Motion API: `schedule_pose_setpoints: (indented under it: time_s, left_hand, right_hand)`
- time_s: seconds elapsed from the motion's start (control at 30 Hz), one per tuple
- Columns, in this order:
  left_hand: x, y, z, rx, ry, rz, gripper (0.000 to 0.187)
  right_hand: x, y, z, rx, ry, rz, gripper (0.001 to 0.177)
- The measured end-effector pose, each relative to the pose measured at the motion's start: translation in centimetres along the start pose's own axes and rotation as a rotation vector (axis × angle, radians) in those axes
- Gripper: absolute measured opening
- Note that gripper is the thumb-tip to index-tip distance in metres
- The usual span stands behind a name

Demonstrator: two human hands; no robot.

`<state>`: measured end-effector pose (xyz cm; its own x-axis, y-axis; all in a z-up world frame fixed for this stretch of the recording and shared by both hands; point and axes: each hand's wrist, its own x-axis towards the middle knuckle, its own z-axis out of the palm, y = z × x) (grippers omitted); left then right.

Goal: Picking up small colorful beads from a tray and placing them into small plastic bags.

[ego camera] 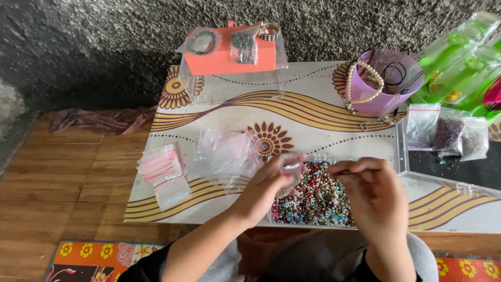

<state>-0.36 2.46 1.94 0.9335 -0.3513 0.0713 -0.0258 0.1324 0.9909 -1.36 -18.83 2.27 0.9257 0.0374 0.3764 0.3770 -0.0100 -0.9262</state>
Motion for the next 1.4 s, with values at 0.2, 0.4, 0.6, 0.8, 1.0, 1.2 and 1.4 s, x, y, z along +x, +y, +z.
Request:
schedule_pose_setpoints:
  time_s: [0.2, 0.4, 0.6, 0.8, 1.0, 1.2, 1.4]
  left_hand:
    - [-0.7, 1.2, 1.0, 0.062, -0.222, -0.172, 0.04]
    - [-0.4, 0.6, 0.5, 0.089, -0.219, -0.105, 0.038]
    - [0.0, -0.7, -0.3, -0.244, 0.12, -0.058, 0.045]
    - [-0.2, -0.8, -0.5, -0.263, 0.161, -0.057, 0.044]
    - [-0.1, -1.0, -0.5, -0.283, 0.16, -0.102, 0.044]
    - [-0.2, -0.6, -0.3, -0.229, 0.143, -0.114, 0.047]
    - [0.2, -0.9, 0.0, -0.214, 0.117, -0.113, 0.046]
  right_hand:
    - [-1.2, -0.7, 0.8, 0.073, 0.032, -0.114, 0.03]
    - [-0.8, -1.3, -1.4, 0.134, 0.116, -0.147, 0.031]
    - [0.6, 0.2, -0.7, -0.361, -0.133, -0.039, 0.018]
    - [0.8, 1.0, 0.1, -0.613, -0.201, -0.073, 0.022]
    - [1.0, 1.4, -0.1, -0.679, -0.219, -0.027, 0.022]
    - [1.0, 1.4, -0.3, -0.672, -0.243, 0.031, 0.023]
    - [1.2, 2.0, -0.2, -0.552, -0.263, -0.004, 0.023]
